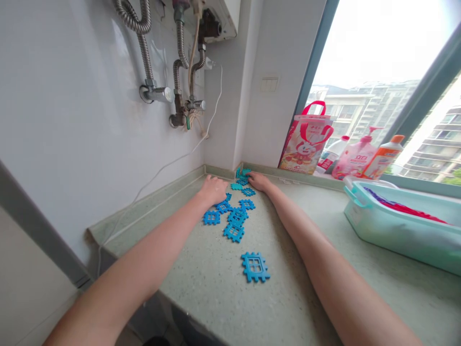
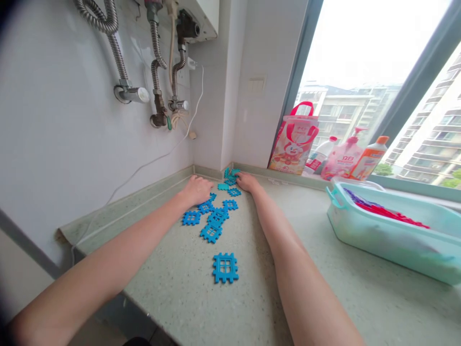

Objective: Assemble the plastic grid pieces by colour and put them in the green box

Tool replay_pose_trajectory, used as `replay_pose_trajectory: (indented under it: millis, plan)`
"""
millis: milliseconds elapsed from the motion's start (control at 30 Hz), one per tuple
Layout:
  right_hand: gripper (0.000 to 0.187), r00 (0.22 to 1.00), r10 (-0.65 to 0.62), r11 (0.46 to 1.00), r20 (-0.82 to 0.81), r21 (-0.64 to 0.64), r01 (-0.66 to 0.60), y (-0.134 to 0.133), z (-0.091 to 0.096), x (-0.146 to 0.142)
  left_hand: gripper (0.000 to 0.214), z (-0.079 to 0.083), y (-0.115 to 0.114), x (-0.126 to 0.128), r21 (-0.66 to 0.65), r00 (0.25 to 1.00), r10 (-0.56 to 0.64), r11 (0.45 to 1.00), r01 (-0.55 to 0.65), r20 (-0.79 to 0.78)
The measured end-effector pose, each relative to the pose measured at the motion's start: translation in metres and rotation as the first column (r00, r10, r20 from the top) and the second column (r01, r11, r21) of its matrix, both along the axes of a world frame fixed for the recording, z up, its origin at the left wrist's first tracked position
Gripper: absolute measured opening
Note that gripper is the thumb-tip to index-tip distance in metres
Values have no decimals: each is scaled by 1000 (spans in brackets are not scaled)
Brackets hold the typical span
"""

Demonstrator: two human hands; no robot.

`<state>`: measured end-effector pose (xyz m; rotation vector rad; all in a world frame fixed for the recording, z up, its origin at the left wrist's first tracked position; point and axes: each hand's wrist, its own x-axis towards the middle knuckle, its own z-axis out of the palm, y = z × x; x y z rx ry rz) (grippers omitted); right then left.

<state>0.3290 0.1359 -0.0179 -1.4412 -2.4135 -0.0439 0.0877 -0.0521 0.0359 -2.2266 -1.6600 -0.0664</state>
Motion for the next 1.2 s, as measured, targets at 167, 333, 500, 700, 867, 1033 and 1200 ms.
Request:
replay_pose_trajectory:
  millis: [167,333,500,700,867,1033,1200]
  plan:
    - [46,998,-39,999,-43,18,40,-8,3,0,36,-3,8,-9,7,1000,18,1000,-18,16]
    - [56,991,-85,989,-99,112,96,-22,12,0,39,-6,14,-13,27,999,5,1000,-6,48]
    - [78,988,107,968,109,217,-129,-33,22,-14,40,-3,7,-7,25,999,4,1000,-5,49]
    - [83,983,100,982,156,142,-123,-32,23,-20,41,-3,7,-7,14,998,22,1000,-23,66]
    - [65,999,36,982,22,185,-39,-30,17,-15,42,-7,13,-12,-7,997,23,1000,-22,75]
    - [75,999,38,996,6,81,-38,-19,12,-10,41,-5,9,-12,-14,998,29,1000,-28,62]
    - [70,996,91,995,-9,-43,-91,-9,10,-8,42,-1,5,-9,-26,997,28,999,-26,66]
